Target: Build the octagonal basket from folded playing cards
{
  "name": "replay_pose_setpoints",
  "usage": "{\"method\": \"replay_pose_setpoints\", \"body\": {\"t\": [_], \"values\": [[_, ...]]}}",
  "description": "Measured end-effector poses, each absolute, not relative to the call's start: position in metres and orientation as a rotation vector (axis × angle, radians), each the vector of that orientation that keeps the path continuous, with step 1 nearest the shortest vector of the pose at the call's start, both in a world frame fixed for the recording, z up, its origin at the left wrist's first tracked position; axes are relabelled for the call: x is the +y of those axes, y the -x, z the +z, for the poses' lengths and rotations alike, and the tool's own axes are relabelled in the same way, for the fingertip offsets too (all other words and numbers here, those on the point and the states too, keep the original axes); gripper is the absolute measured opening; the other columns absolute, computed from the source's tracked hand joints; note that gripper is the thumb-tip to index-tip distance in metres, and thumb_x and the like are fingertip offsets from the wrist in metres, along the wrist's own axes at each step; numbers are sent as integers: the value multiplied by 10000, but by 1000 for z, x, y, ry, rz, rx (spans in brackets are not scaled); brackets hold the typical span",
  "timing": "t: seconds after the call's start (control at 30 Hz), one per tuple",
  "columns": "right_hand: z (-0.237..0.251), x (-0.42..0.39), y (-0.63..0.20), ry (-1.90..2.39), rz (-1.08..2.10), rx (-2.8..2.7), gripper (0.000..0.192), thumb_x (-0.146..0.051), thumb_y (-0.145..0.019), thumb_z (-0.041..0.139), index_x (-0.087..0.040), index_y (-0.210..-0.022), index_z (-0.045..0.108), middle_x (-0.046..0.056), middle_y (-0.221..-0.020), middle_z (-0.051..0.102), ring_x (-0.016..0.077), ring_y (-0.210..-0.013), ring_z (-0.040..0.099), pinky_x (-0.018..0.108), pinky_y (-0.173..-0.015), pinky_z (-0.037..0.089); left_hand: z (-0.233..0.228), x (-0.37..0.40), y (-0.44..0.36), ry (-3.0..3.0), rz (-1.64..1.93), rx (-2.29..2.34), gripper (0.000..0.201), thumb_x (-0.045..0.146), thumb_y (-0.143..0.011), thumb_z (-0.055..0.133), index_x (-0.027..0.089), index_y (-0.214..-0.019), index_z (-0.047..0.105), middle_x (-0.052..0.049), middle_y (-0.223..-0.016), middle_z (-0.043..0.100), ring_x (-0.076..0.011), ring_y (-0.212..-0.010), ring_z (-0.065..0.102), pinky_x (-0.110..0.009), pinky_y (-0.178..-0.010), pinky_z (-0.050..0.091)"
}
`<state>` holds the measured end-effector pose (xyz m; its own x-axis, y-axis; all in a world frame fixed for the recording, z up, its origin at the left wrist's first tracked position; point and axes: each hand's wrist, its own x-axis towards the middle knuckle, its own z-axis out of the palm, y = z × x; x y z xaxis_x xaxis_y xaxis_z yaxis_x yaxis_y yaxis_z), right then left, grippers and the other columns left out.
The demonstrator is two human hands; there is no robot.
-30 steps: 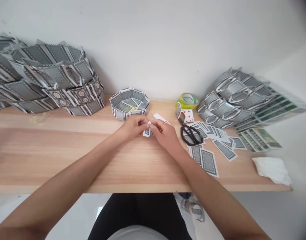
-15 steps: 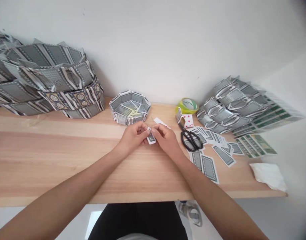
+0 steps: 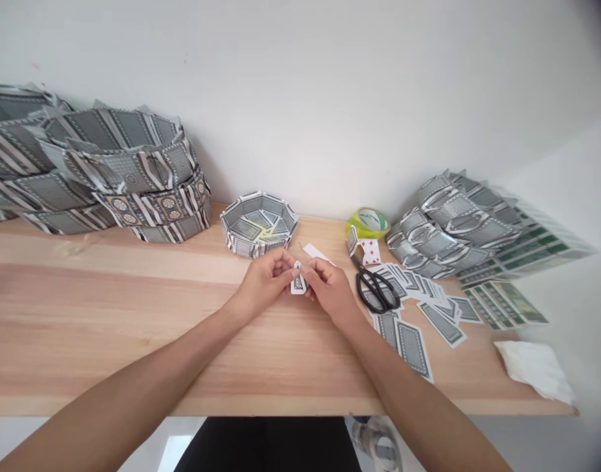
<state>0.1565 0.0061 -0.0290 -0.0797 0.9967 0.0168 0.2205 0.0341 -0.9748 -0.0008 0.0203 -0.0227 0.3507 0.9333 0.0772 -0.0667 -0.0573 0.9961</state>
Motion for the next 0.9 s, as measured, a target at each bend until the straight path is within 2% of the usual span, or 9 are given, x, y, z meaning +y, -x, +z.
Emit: {"method": "replay_pose_setpoints", "body": {"t": [0.23,0.4,0.6,0.83,0.9], "values": [[-33,8,-158,1330,1133,-1452,379,-536,-857,529,-193,-698,536,-42,-510,550,92,-414,460,210,-426,337,-23,21,2,-1470,1082,950,118,242,-818,597,177,-905,550,50,-621,548,-96,-565,520,-207,-557,407],[-30,6,-157,1272,1194,-1419,338,-506,-866,540,-194,-734,538,-52,-541,540,83,-430,445,207,-442,335,-20,19,4,-1533,1126,996,189,247,-843,568,186,-1021,555,41,-655,553,-115,-612,530,-221,-605,411],[-30,5,-158,1325,1109,-1436,363,-505,-887,508,-201,-689,504,-47,-522,534,104,-469,488,220,-480,364,-20,15,3,-1576,1018,929,255,324,-900,495,208,-1122,546,42,-655,525,-118,-559,508,-228,-557,397],[-33,4,-155,1263,1173,-1425,339,-519,-875,519,-208,-741,517,-48,-547,548,99,-458,462,219,-474,356,-22,15,3,-1628,1061,996,232,290,-881,519,209,-1095,563,55,-615,484,-120,-548,488,-231,-542,385],[-30,4,-154,1224,1206,-1413,335,-512,-872,531,-204,-741,517,-50,-549,542,88,-446,443,212,-459,340,-18,15,5,-1682,1076,1061,222,295,-907,484,209,-1098,557,52,-623,516,-123,-557,505,-238,-568,402]]}}
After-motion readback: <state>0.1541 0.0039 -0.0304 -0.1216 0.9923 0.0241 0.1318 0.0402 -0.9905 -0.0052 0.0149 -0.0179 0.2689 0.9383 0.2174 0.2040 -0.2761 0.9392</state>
